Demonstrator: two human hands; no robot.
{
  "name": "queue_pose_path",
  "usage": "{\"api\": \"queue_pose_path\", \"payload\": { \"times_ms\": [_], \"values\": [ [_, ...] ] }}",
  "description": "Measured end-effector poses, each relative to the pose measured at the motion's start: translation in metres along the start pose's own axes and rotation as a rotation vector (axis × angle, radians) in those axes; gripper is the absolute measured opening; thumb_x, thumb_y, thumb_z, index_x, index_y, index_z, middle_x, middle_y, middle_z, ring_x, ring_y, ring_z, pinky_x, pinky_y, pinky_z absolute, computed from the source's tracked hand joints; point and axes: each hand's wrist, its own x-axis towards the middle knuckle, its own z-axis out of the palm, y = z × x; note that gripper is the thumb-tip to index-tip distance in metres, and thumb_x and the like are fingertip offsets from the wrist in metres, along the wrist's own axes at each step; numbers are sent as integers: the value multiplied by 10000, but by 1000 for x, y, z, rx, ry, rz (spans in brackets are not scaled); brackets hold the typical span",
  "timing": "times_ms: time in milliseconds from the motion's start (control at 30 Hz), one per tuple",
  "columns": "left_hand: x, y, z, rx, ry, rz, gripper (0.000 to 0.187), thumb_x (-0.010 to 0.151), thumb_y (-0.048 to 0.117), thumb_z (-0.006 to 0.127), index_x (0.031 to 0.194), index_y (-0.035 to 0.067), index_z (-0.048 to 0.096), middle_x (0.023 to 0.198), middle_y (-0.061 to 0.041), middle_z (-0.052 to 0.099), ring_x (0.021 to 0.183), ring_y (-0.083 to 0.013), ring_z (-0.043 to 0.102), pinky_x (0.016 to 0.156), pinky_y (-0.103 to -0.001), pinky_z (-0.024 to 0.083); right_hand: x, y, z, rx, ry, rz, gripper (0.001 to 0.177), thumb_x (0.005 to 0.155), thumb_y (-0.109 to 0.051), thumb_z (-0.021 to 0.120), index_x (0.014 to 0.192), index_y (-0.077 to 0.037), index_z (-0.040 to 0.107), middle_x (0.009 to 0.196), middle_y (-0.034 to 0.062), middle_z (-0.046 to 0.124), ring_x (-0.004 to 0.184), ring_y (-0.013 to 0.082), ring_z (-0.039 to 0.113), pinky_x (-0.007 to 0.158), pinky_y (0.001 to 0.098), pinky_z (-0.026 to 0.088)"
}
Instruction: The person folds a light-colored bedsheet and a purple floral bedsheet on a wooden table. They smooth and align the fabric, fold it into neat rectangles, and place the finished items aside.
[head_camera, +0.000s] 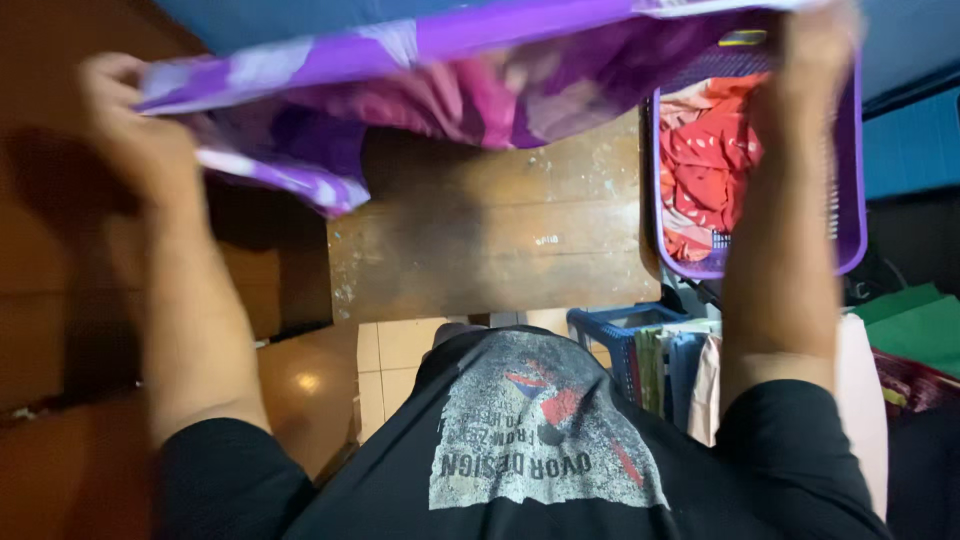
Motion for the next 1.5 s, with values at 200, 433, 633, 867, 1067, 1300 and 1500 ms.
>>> {"api": "queue_pose_path", "payload": {
  "times_ms": [200,433,633,867,1067,1300,1500],
  "values": [
    [4,58,-73,-333,96,-263,140,997,22,525,999,69,658,936,-11,687,882,-146,714,820,-305,619,-65,-95,-110,-40,184,-264,94,1049,-95,544,1039,-2,544,907,93,576,817,177,561,655,329,432],
    [-182,15,-104,-287,223,-455,133,963,35,611,859,76,683,906,17,637,864,-135,609,812,-317,550,-222,-28,-164,-354,51,-216,111,1035,-8,548,926,16,540,862,40,489,805,95,435,682,284,342],
    [-358,12,-161,-504,650,-1056,111,829,17,735,936,36,720,1034,-112,707,992,-299,741,788,-407,637,-364,64,-196,-433,-313,499,261,1020,-145,519,1171,-17,689,1015,89,753,914,178,703,738,330,529],
    [-422,64,-168,476,-83,-405,185,910,-52,663,1054,31,745,1350,-152,647,1293,-370,561,1111,-501,463,-395,37,-203,-632,-170,528,253,1024,-179,613,1142,19,716,965,137,744,877,269,710,760,393,512],
    [-334,46,-93,-649,61,-524,308,1021,346,504,966,105,689,938,-92,714,929,-232,747,850,-455,632,-329,-14,-121,-698,93,-671,127,1021,5,658,930,84,617,1244,357,613,1080,410,622,914,448,494],
    [-357,11,-98,-442,-580,-764,132,955,181,613,962,101,718,948,-109,708,910,-254,682,818,-419,550,-327,13,-95,-828,-229,-267,223,993,-106,634,838,55,642,818,199,616,686,264,545,653,396,414],
    [-498,28,-146,260,-1197,-1216,256,959,130,603,1157,160,763,1082,-143,789,885,-251,755,841,-392,606,-466,78,-47,-1056,-603,582,304,952,-258,667,1189,-95,763,1155,166,762,1010,298,722,966,457,548]
  ]
}}
